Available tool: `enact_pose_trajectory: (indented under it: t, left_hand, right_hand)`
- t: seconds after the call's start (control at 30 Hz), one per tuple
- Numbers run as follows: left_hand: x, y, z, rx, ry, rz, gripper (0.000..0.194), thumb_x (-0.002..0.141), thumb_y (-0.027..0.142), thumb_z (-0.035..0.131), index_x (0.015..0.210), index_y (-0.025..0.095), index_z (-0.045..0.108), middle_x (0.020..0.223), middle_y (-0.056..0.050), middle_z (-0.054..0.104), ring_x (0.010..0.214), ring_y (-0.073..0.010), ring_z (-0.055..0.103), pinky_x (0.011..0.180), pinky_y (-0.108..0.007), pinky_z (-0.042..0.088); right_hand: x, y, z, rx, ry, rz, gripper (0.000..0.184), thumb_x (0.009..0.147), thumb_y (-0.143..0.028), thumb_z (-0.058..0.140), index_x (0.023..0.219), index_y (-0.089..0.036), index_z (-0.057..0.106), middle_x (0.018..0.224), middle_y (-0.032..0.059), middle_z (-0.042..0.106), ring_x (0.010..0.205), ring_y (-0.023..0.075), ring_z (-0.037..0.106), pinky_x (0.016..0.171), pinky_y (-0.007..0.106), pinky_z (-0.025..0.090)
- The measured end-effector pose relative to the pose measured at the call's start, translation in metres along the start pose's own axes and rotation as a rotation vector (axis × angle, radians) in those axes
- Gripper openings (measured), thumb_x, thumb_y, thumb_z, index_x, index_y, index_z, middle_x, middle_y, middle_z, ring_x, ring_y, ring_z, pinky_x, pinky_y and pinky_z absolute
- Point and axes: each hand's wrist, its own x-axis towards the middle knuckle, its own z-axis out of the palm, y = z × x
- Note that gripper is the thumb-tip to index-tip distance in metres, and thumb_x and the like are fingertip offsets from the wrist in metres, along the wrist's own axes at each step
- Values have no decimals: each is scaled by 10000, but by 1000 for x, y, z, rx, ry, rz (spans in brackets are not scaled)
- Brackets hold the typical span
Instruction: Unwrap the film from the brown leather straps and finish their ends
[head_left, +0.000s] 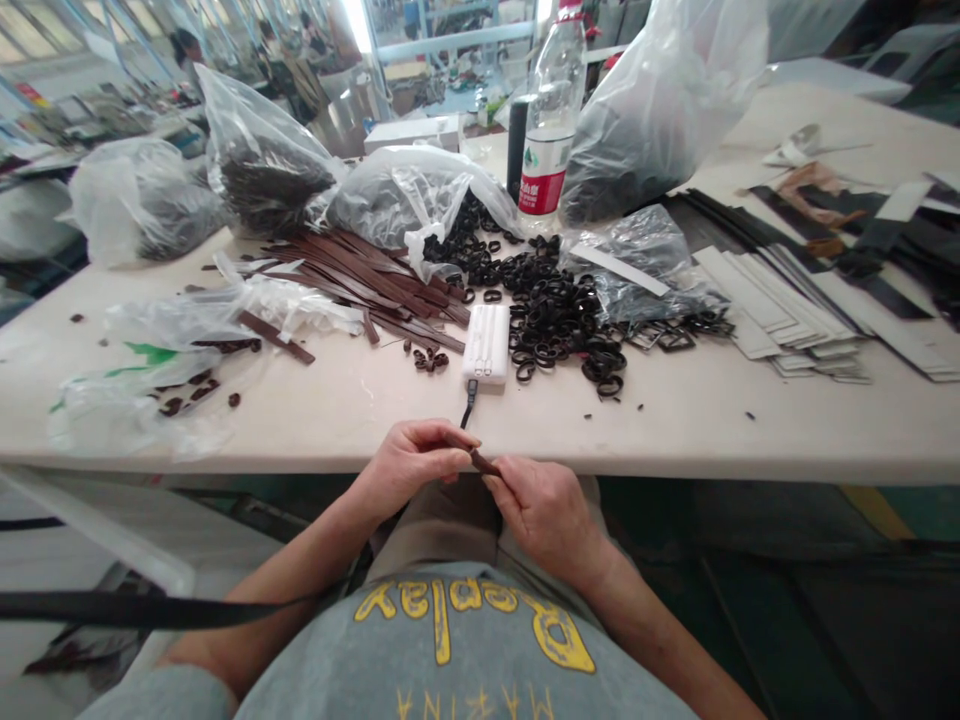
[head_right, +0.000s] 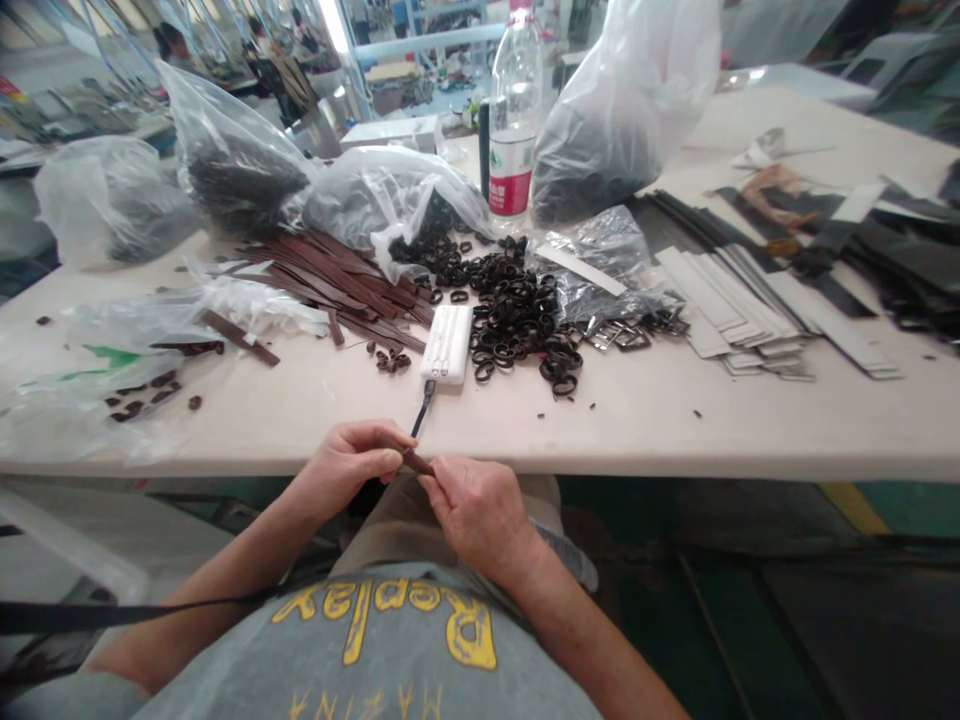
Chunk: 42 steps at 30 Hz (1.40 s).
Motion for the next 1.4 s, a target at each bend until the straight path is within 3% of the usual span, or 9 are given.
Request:
enact_pose_trajectory:
  t: [0.13, 0.33, 0.43, 0.6, 0.73, 0.93, 1.23, 1.33, 1.4]
  left_hand:
    - [-1, -1, 9, -45, -40, -14, 298, 637, 364, 850, 821, 140, 779, 746, -50, 698, 611, -111, 575, 544, -200, 469]
    - [-2, 8, -6, -28, 50, 76, 208, 691, 311, 825, 827, 159, 782, 680, -16, 667, 535, -72, 530, 523, -182, 448]
    - [-3, 8, -9, -37, 37, 68, 217, 665, 311, 839, 805, 156, 778, 695, -21, 674, 528, -74, 529, 510, -187, 449]
    - [-5, -3, 4, -67, -46, -51, 280, 595, 296, 881, 811, 152, 778, 729, -44, 711, 617, -131, 609, 578, -229, 503]
    - [-5, -10, 10, -100, -71, 1, 260, 583, 276, 892, 788, 159, 782, 772, -55, 727, 717, -169, 651, 671, -264, 538]
    - [-3, -8, 2, -102, -9, 103, 187, 625, 248, 869, 773, 168, 788, 751, -38, 702, 711, -149, 650, 674, -246, 532]
    - [1, -17, 12, -182, -52, 0, 254, 588, 252, 887, 792, 156, 772, 754, -34, 730, 709, -150, 653, 703, -257, 535]
    - [2, -14, 8, -218, -118, -13, 258, 601, 259, 884, 803, 148, 768, 772, -41, 732, 742, -158, 658, 723, -263, 528]
    - [4, -10, -2, -237, -89, 8, 274, 615, 283, 879, 823, 142, 770, 745, -35, 719, 683, -134, 631, 673, -242, 506]
  right_hand:
    - [5, -2, -2, 30, 5, 38, 361, 1036, -292, 369, 787, -183, 607, 678, 27, 663, 601, 154, 590, 587, 281, 339]
    - [-3, 3, -11, 5, -187, 166, 154, 953, -323, 564, 912, -184, 617, 770, 23, 696, 676, 193, 643, 595, 290, 351]
    - [-9, 4, -8, -40, -165, 122, 228, 993, -285, 481, 835, -187, 613, 708, 22, 685, 606, 177, 626, 560, 299, 313]
    - [-8, 0, 1, 35, -120, 41, 352, 1035, -260, 370, 786, -179, 605, 682, 40, 694, 554, 158, 615, 540, 291, 315]
    - [-3, -4, 3, 52, -115, 37, 332, 1026, -250, 370, 815, -167, 613, 719, 65, 713, 580, 169, 636, 548, 289, 331]
    - [-1, -1, -6, 79, -237, 155, 209, 992, -285, 482, 832, -197, 586, 737, 23, 692, 656, 189, 658, 575, 273, 361]
    - [-3, 0, 9, 62, -210, 199, 300, 1006, -304, 390, 832, -173, 595, 734, 80, 706, 622, 201, 642, 561, 295, 328]
    - [0, 4, -1, 126, -270, 224, 274, 994, -356, 425, 898, -175, 607, 795, 66, 713, 697, 206, 652, 610, 282, 384]
    - [-2, 11, -15, 253, -336, 275, 273, 977, -406, 456, 1039, -183, 602, 898, 52, 710, 794, 212, 647, 687, 285, 427]
